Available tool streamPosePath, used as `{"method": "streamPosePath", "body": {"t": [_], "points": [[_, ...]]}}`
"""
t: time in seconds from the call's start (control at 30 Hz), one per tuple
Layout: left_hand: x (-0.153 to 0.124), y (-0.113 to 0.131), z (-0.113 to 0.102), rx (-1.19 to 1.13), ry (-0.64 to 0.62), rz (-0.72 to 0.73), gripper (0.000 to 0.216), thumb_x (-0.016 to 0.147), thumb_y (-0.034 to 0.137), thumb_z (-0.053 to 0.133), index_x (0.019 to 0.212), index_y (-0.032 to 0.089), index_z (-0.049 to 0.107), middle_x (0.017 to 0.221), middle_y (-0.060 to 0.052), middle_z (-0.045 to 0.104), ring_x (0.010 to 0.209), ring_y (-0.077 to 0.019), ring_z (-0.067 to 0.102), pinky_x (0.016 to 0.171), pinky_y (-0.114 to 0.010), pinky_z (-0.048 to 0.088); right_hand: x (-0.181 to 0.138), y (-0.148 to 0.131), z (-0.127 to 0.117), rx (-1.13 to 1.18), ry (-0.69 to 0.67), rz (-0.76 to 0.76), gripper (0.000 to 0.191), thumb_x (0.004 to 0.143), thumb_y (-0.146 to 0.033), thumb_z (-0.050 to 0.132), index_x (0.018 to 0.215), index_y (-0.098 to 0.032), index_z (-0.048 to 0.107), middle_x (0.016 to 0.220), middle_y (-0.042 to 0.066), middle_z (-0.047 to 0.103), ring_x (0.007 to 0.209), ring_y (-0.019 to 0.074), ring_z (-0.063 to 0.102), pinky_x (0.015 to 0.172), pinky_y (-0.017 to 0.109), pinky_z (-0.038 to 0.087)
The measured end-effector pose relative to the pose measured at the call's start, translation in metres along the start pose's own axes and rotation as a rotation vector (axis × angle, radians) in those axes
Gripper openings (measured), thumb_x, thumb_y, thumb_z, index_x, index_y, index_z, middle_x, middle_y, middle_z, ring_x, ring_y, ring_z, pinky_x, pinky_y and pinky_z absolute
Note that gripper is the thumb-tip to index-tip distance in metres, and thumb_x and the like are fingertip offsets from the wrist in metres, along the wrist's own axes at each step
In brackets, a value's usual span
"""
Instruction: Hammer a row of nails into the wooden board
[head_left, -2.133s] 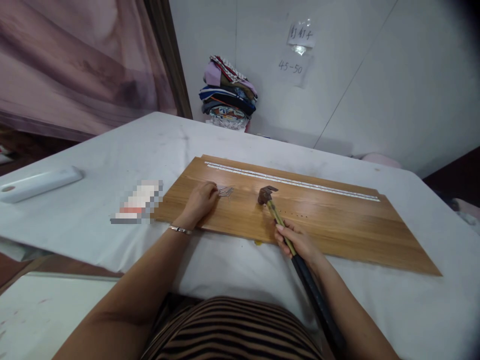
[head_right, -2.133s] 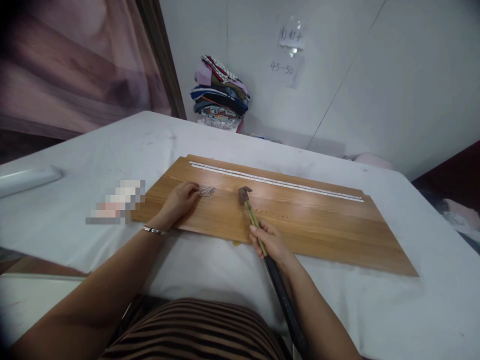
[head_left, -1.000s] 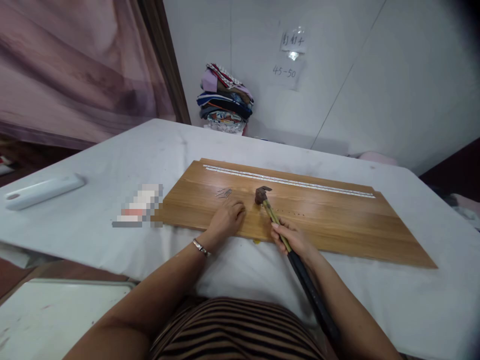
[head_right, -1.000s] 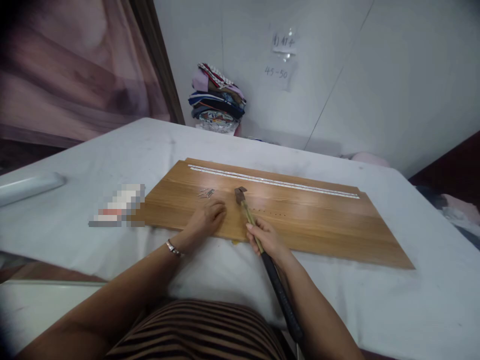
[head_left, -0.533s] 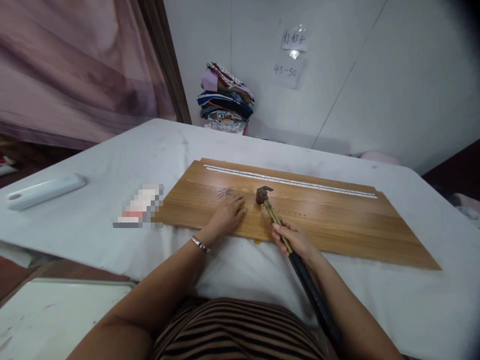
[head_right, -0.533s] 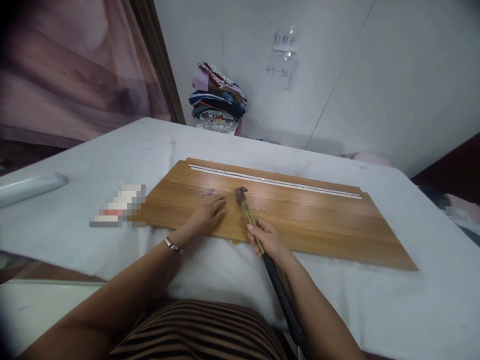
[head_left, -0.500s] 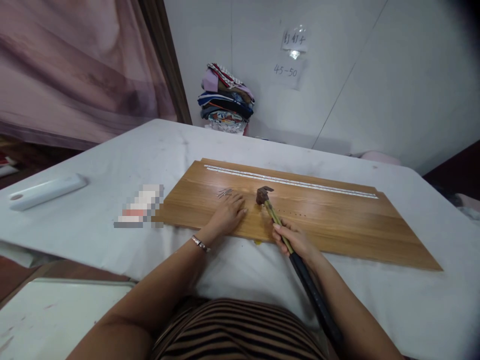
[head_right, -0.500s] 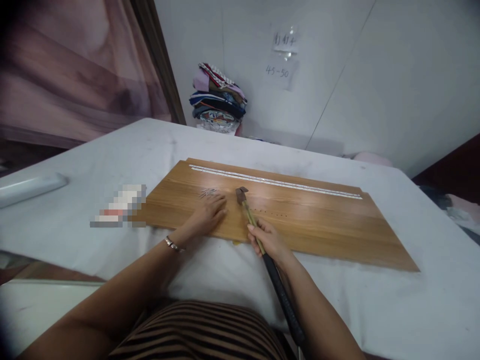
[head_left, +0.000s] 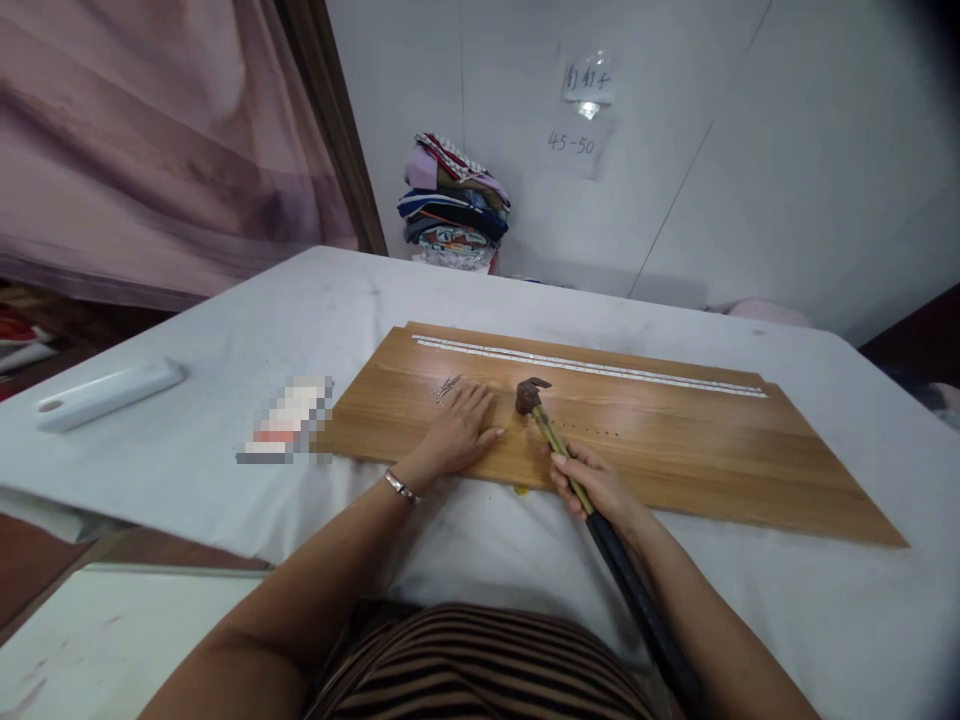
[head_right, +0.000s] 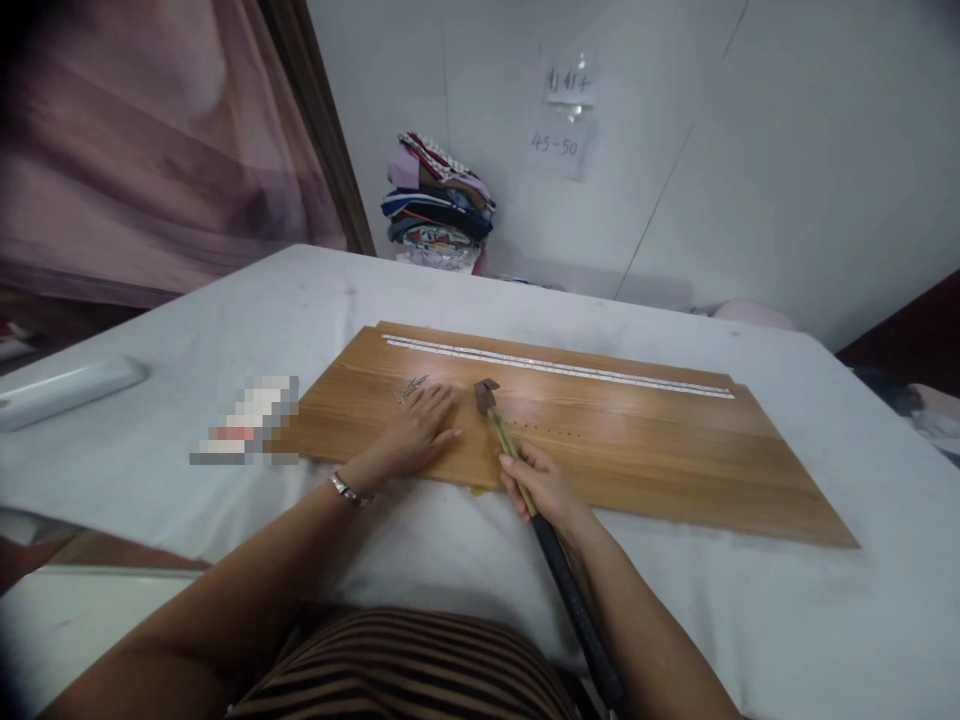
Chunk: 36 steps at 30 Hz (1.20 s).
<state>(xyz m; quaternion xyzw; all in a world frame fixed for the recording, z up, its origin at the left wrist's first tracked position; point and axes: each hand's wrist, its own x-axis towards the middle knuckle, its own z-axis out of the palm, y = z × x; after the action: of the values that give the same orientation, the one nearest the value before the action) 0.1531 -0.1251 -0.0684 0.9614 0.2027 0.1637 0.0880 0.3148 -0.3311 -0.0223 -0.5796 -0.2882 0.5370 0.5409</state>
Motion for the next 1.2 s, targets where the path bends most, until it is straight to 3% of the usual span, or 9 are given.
{"method": "streamPosePath", "body": {"t": [0.17,1.2], "points": [[-0.003,0.013,0.008,-0.090,-0.045,-0.001,0.054,0.100,0.045,0.053,0.141,0.010,0.056,0.154,-0.024,0.053,0.149,-0.0323,0.043,0.125,-0.053,0.033,0.001,0.000,-0.001,0.013,-0.001,0.012,0.051,0.070,-0.062,0.078,0.091,-0.022,0.054,0.058,-0.010,0.054,0.033,0.0049,0.040,0.031,0.019,0.029],[-0.002,0.014,0.006,-0.171,-0.036,-0.060,0.042,0.099,0.036,0.054,0.132,0.011,0.063,0.151,-0.020,0.057,0.148,-0.0300,0.045,0.125,-0.050,0.035,-0.001,-0.002,-0.002,-0.026,0.018,0.019,0.051,0.070,-0.062,0.076,0.093,-0.022,0.055,0.059,-0.010,0.053,0.034,0.0057,0.040,0.032,0.020,0.029]]}}
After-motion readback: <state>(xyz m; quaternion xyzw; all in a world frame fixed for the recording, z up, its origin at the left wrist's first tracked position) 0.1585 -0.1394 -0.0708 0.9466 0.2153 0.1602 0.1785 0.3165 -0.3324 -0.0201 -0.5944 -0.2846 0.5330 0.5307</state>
